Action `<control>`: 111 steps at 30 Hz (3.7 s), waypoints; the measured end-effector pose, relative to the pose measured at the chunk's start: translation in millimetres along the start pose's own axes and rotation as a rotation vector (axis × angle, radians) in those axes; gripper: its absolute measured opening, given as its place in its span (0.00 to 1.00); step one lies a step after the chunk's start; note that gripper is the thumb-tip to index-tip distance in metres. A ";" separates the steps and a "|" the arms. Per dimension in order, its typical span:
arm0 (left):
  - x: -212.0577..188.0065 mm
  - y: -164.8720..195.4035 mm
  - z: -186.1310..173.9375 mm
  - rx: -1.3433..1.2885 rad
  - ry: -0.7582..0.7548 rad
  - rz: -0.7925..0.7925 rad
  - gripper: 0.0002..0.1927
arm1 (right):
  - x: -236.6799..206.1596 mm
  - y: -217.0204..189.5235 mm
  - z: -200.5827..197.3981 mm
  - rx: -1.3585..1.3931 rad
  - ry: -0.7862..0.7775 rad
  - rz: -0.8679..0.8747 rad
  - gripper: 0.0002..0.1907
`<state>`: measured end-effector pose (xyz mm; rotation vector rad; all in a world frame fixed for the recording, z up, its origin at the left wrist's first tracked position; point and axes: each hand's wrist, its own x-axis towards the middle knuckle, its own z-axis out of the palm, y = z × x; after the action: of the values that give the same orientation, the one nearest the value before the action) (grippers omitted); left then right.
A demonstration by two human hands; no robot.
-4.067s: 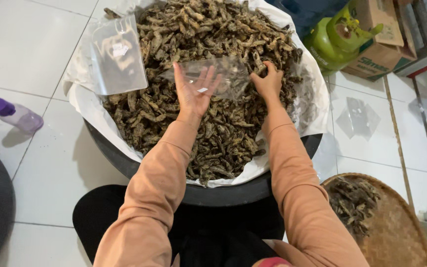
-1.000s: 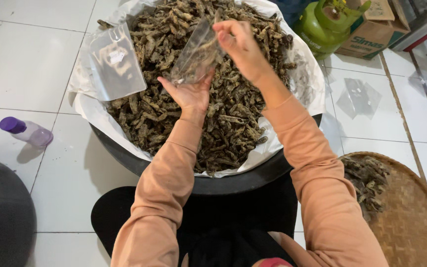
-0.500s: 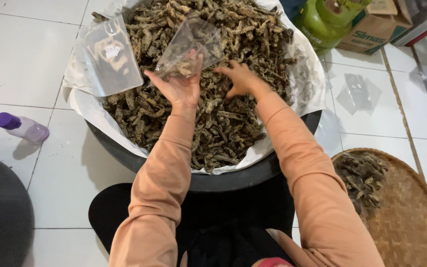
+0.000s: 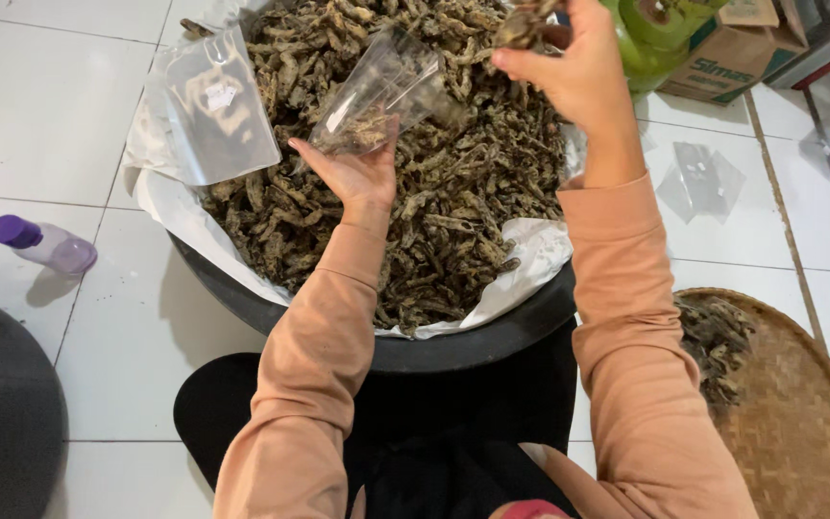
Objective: The person sits on the floor in front of a large basin filled with dried seafood pieces. They pick up handfuls of the dried items, place them into small clear plastic bags, and set filled bags on a woven tray beside them, repeating the packing cycle.
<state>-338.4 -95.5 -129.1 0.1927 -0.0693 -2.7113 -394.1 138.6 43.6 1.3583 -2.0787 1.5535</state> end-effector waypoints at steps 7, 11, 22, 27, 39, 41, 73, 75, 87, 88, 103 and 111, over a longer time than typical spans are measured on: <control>-8.1 -9.2 -7.6 0.064 -0.115 -0.063 0.56 | 10.3 -24.2 40.2 0.723 -0.069 0.264 0.25; -7.4 -10.3 -12.3 -0.026 -0.179 -0.141 0.57 | 12.9 -15.9 55.0 0.317 -0.227 0.041 0.30; -8.6 -11.6 -6.6 -0.137 -0.130 -0.182 0.61 | 7.6 28.2 44.4 0.537 -0.054 0.044 0.25; -14.0 -11.4 -4.0 -0.118 -0.132 -0.223 0.60 | 11.0 25.1 46.7 0.695 0.006 0.060 0.24; -14.9 -10.1 -0.1 -0.012 -0.075 -0.190 0.58 | 12.5 -3.7 40.1 0.279 -0.151 0.094 0.23; -13.1 -10.1 -1.4 -0.006 -0.076 -0.187 0.58 | 13.2 1.0 37.6 0.275 -0.188 0.152 0.24; -3.7 -15.2 -14.1 0.115 -0.217 -0.162 0.56 | -4.5 -11.7 74.6 -0.049 -0.176 -0.065 0.11; -1.0 -11.2 -15.1 0.088 -0.204 -0.122 0.54 | -5.4 -25.0 70.6 -0.190 -0.311 -0.069 0.12; 1.4 -5.5 -7.1 0.104 -0.056 -0.041 0.62 | -24.3 -39.8 73.4 -0.314 0.157 -0.031 0.14; 2.1 -4.7 -7.5 0.110 -0.090 -0.037 0.62 | -26.5 -37.6 71.3 -0.331 0.180 0.003 0.13; 38.7 -15.5 -39.0 0.032 -0.097 0.123 0.24 | -65.1 -19.1 83.2 -0.485 0.300 -0.455 0.09; 44.6 -14.4 -38.9 0.032 0.054 0.036 0.25 | -80.0 -20.1 88.7 -0.674 0.047 -0.312 0.08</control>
<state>-378.9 -101.5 -174.2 0.2719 -0.0989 -2.6690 -304.7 106.7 -31.6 1.2713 -1.9669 0.6572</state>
